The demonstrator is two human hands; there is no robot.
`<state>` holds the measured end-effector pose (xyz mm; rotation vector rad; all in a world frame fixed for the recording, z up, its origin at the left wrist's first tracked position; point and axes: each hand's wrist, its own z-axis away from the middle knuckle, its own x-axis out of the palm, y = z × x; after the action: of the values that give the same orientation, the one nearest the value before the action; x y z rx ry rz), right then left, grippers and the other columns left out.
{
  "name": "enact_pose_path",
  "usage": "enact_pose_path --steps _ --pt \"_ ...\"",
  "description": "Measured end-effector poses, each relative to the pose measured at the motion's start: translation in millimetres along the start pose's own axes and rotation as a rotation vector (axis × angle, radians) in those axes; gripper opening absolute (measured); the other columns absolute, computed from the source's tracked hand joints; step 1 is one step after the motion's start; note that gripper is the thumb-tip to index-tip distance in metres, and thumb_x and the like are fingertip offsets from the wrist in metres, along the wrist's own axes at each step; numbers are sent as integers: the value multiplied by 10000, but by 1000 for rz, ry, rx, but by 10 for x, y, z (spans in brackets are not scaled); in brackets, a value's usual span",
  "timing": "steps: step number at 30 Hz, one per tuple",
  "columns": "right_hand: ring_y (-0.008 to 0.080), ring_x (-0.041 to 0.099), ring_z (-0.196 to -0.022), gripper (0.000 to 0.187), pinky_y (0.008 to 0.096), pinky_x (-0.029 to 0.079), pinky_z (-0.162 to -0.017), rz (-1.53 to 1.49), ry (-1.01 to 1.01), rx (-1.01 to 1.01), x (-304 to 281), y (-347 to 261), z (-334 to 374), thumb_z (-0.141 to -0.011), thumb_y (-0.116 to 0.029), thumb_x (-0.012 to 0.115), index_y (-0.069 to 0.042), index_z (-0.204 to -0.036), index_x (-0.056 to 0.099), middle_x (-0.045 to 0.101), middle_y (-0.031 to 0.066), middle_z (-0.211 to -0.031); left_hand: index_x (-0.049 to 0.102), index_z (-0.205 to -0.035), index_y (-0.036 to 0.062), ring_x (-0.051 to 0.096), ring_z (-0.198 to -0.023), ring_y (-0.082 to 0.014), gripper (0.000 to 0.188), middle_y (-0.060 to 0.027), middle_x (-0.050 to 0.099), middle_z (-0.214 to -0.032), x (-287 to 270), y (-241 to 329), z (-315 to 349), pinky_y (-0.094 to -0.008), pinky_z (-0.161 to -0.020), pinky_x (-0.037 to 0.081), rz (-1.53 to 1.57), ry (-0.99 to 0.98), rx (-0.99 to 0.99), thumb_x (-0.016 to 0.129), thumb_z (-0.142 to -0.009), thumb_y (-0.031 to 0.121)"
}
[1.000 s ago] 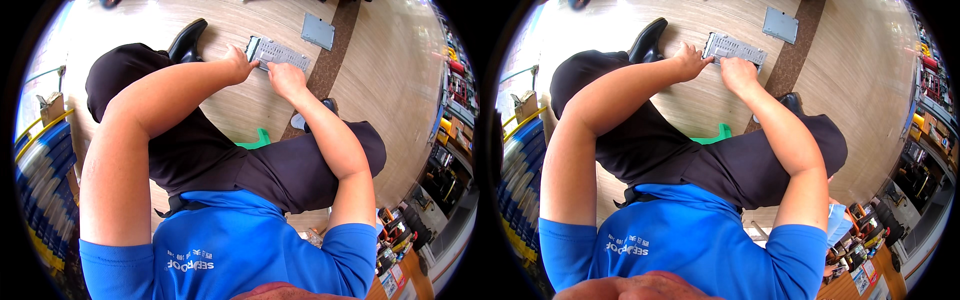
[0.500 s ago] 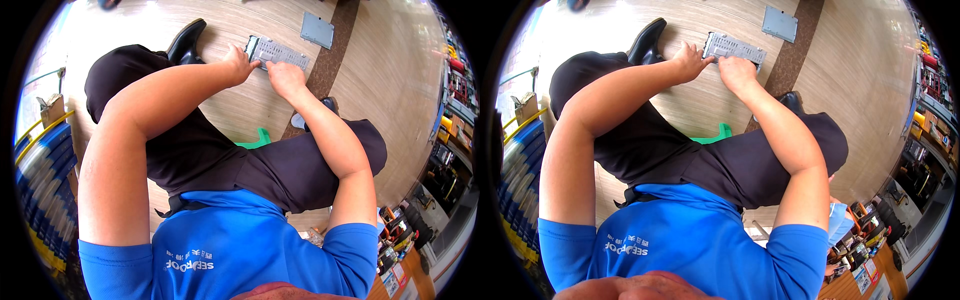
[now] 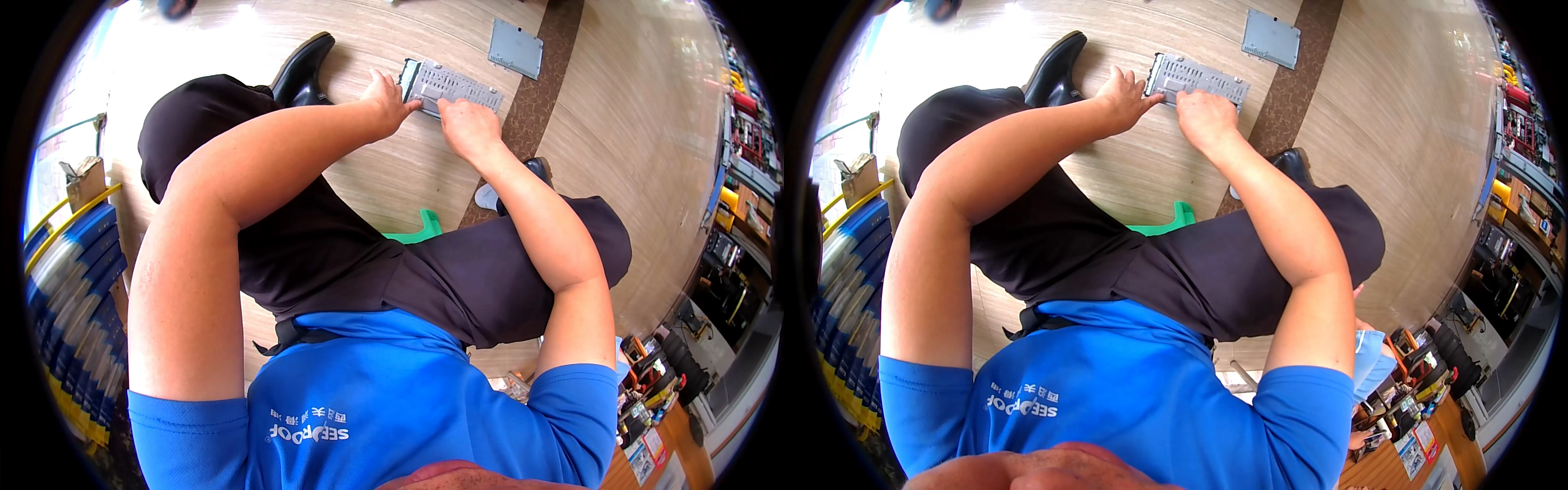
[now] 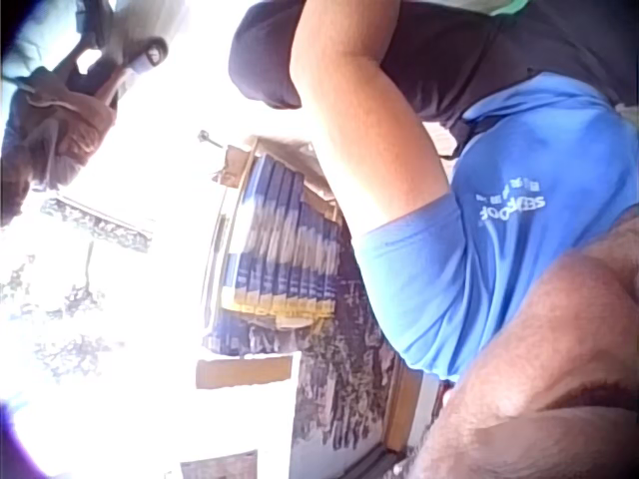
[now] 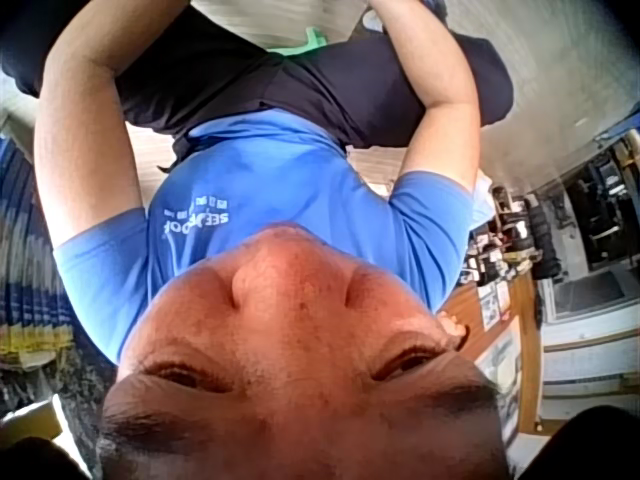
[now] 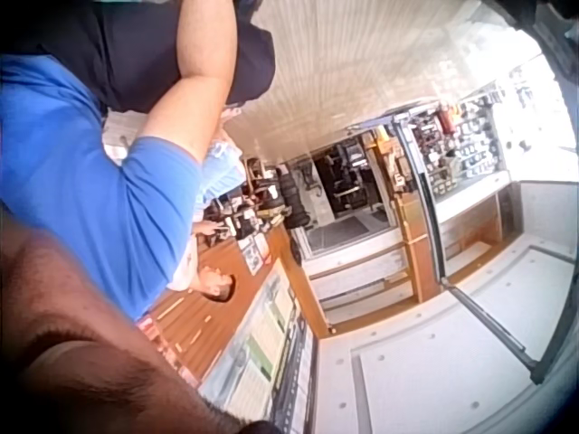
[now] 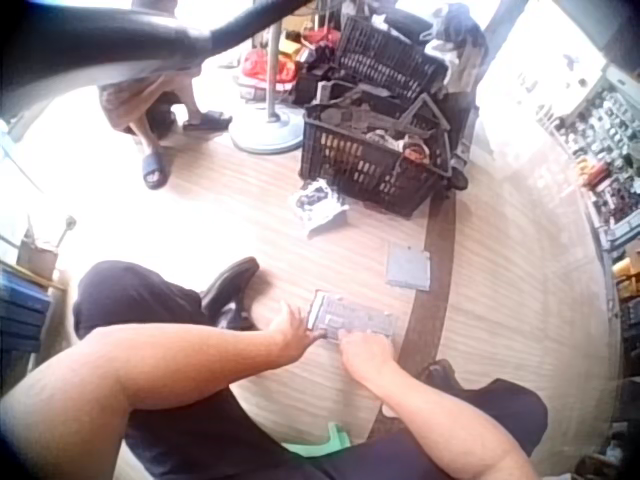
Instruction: The person removes screws from the metal casing of a car radio head unit using a screwdriver while holding the device on their lap.
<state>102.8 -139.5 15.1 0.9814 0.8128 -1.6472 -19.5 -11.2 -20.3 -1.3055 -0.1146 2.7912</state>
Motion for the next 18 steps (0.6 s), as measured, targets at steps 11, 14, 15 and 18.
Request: enact_pose_path --steps 11,14,15,18 --pt "320 704 -920 194 436 573 -766 -6 62 -36 -21 -27 15 -920 -144 488 -72 -1007 646 680 165 -984 281 -1572 264 502 -1256 -351 651 -136 537 -1376 -5 -6 1 -610 -1029 354 19 -13 -13 515 -965 261" --pt "322 705 -916 197 436 574 -762 -6 66 -49 -3 -15 5 -918 -145 491 -69 -1011 647 682 168 -981 282 -1572 261 504 -1255 -352 649 -139 539 -1373 -5 -4 5 -612 -1031 352 15 2 -12 514 -966 263" --pt "322 706 -914 197 437 575 -760 -6 69 -49 5 -9 4 -917 -145 492 -69 -1009 649 682 169 -979 281 -1572 260 503 -1256 -352 650 -140 542 -1369 -12 -6 7 -613 -1030 353 15 0 -10 514 -966 264" --pt "322 707 -911 197 438 576 -757 -7 69 -49 4 -13 -2 -915 -144 494 -68 -1002 653 683 170 -975 281 -1572 261 503 -1254 -352 651 -140 546 -1362 -6 -9 3 -612 -1026 356 15 -3 -9 514 -965 265"
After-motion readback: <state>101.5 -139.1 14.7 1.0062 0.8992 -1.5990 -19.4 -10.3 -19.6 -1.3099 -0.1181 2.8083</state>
